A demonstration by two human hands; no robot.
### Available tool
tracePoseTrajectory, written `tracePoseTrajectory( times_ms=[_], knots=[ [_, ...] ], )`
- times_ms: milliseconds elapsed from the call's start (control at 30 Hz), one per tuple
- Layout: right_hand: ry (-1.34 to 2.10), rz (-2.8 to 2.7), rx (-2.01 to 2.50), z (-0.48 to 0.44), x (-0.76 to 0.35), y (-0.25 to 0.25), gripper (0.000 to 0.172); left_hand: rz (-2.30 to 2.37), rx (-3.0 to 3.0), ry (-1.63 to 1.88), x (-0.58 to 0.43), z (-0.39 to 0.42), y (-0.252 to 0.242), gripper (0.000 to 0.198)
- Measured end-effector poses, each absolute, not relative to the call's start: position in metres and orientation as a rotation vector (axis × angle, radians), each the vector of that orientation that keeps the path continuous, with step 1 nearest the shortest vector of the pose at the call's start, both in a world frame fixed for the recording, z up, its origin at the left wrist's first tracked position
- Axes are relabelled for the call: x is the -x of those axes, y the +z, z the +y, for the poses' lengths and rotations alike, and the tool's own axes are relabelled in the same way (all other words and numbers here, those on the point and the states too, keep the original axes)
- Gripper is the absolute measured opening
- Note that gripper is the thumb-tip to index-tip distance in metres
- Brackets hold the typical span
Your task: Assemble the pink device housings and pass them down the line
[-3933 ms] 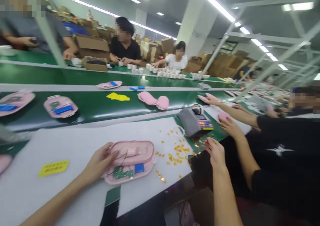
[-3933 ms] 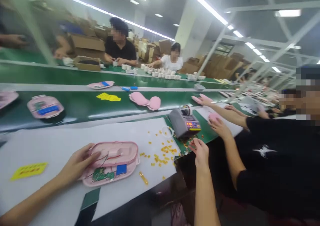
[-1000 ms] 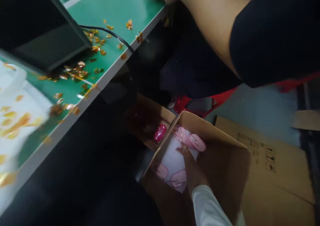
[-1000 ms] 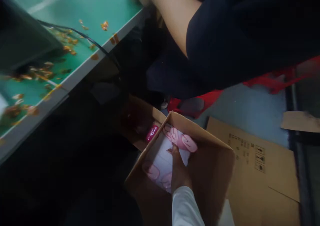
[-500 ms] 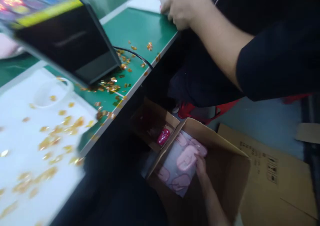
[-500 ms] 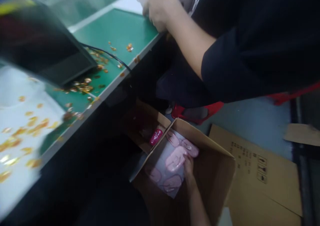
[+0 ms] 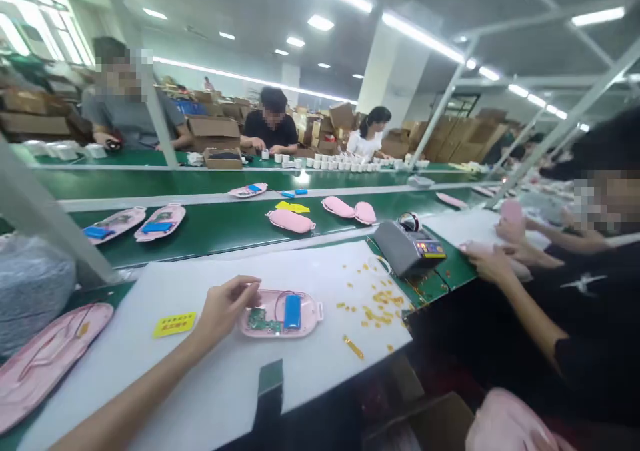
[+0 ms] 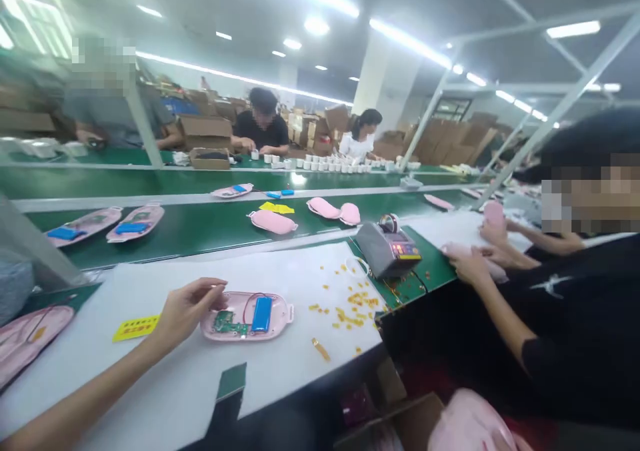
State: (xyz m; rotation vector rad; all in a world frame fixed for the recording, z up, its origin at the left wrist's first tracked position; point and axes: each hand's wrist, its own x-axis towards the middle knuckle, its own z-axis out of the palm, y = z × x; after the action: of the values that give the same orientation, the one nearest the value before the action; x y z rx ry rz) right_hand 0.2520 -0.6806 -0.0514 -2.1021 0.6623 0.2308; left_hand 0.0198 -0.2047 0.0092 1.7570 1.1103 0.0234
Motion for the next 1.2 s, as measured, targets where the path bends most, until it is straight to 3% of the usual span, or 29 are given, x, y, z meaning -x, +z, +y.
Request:
tracePoseTrajectory(
  times_ms=[133, 300, 400, 533, 800, 900, 1067, 1200],
  knots=[
    [0.316, 0.199, 2.211, -0.578, -0.275, -0.006, 0.043, 0.949, -1.775, 0.042, -0.02, -0.211, 0.01, 0.039],
    [0.565, -0.215, 1.898, -0.388, -0.225, -0.03, 0.034, 0.529, -2.297, 0.354, -0.009, -0.209, 0.012, 0.028],
    [0.801, -0.201, 1.673, -0.333, -0.186, -0.039, 0.03, 0.514, -2.509, 0.562, -0.007, -0.203, 0.016, 0.028],
    [0.752, -0.145, 1.613, -0.326, -0.159, -0.036, 0.033, 0.711, -2.522, 0.512, -0.01, -0.196, 0.012, 0.03],
    [0.602, -0.075, 1.707, -0.33, -0.148, -0.031, 0.04, 0.765, -2.062, 0.025, -0.014, -0.195, 0.01, 0.022],
    [0.649, -0.113, 1.664, -0.332, -0.15, -0.032, 0.04, 0.738, -2.181, 0.094, -0.013, -0.189, 0.011, 0.023],
    [0.665, -0.106, 1.604, -0.333, -0.148, -0.03, 0.042, 0.632, -2.677, 0.527, -0.012, -0.189, 0.006, 0.027],
    [0.6, -0.012, 1.579, -0.329, -0.141, -0.028, 0.046, 0.679, -2.569, 0.345, -0.014, -0.195, 0.006, 0.025]
  ],
)
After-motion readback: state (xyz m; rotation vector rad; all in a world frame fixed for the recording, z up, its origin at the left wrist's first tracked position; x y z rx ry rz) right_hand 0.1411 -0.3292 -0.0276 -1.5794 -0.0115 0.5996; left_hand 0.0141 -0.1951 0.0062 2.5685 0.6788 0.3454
